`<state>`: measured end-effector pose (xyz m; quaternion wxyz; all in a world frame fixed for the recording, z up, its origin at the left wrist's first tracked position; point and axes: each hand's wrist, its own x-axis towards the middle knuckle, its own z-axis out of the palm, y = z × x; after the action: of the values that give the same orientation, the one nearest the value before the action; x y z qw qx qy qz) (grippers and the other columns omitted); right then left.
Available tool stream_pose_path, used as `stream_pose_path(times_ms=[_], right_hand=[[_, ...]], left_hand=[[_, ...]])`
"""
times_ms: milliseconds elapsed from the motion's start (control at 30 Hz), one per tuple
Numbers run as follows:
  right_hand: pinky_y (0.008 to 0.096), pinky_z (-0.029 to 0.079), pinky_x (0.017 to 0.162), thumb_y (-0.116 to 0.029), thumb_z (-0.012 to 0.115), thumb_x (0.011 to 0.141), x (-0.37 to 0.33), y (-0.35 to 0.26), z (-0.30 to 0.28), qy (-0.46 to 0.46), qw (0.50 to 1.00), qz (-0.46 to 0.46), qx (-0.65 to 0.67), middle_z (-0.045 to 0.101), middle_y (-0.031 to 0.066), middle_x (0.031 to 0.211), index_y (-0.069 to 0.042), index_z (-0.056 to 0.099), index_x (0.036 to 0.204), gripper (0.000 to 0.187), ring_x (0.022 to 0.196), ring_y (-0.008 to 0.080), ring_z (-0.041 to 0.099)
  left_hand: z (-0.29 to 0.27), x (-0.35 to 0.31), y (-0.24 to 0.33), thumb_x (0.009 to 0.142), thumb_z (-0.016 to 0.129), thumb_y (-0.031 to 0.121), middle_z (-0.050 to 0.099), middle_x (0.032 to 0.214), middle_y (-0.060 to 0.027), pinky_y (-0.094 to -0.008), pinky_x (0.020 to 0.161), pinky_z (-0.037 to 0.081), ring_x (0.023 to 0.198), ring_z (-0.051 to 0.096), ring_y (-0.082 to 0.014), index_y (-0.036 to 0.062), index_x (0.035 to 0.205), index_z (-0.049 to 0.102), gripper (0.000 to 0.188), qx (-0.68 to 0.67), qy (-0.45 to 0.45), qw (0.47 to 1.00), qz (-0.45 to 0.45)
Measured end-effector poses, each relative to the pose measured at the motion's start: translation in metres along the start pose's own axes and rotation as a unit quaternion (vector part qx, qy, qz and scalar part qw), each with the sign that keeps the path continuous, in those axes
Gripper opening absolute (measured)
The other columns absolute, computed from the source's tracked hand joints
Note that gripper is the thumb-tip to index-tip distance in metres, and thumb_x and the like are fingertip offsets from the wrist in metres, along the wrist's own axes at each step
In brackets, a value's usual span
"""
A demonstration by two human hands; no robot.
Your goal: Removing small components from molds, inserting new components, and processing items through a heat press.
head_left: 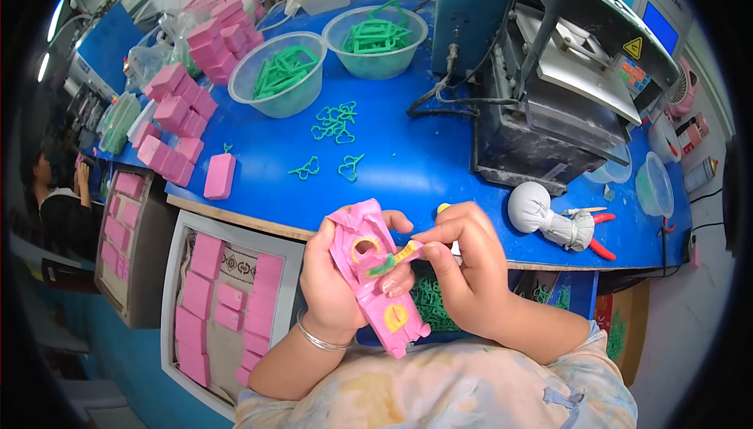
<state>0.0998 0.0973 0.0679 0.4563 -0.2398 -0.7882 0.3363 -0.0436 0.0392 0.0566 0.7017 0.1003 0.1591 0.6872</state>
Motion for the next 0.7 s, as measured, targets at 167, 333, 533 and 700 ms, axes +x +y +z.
stream_pose_path(times_ms=[167, 333, 533, 700], right_hand=[[0.0249, 0.042, 0.069, -0.009, 0.05, 0.092, -0.011, 0.005, 0.005, -0.104, 0.856, 0.374, 0.343, 0.055, 0.0019, 0.083, 0.0, 0.051, 0.092, 0.009, 0.076, 0.0066, 0.048], [0.025, 0.042, 0.068, -0.007, 0.058, 0.085, -0.011, 0.004, 0.008, -0.015, 0.941, 0.225, 0.252, 0.052, 0.0068, 0.088, -0.002, 0.054, 0.099, 0.015, 0.077, 0.0118, 0.049], [0.0306, 0.039, 0.068, -0.012, 0.073, 0.067, 0.01, -0.011, -0.002, -0.058, 0.997, -0.026, 0.042, 0.049, 0.0072, 0.092, -0.007, 0.064, 0.098, 0.033, 0.077, 0.019, 0.047], [0.0327, 0.034, 0.069, -0.014, 0.076, 0.06, 0.01, -0.009, -0.003, -0.089, 0.995, -0.051, 0.022, 0.05, 0.0044, 0.092, -0.012, 0.067, 0.088, 0.03, 0.076, 0.0199, 0.046]], left_hand=[[-0.006, 0.002, 0.005, 0.09, 0.021, 0.051, 0.054, 0.096, -0.0197, -0.0322, 0.05, 0.039, 0.053, 0.047, -0.0197, 0.0009, 0.111, 0.046, 0.061, 0.039, -0.045, 0.998, -0.032], [-0.001, 0.003, 0.003, 0.09, 0.021, 0.05, 0.055, 0.083, -0.0205, -0.0317, 0.05, 0.039, 0.051, 0.046, -0.019, 0.0012, 0.101, 0.046, 0.056, 0.073, -0.031, 0.997, -0.001], [0.006, -0.001, -0.006, 0.091, 0.025, 0.041, 0.055, 0.084, -0.0125, -0.0309, 0.059, 0.044, 0.064, 0.053, -0.0203, 0.0051, 0.098, 0.045, 0.041, 0.163, 0.102, 0.977, 0.096], [0.003, -0.002, -0.01, 0.091, 0.027, 0.038, 0.055, 0.085, -0.0094, -0.0311, 0.068, 0.046, 0.076, 0.055, -0.0183, 0.0068, 0.097, 0.045, 0.036, 0.224, 0.072, 0.962, 0.137]])
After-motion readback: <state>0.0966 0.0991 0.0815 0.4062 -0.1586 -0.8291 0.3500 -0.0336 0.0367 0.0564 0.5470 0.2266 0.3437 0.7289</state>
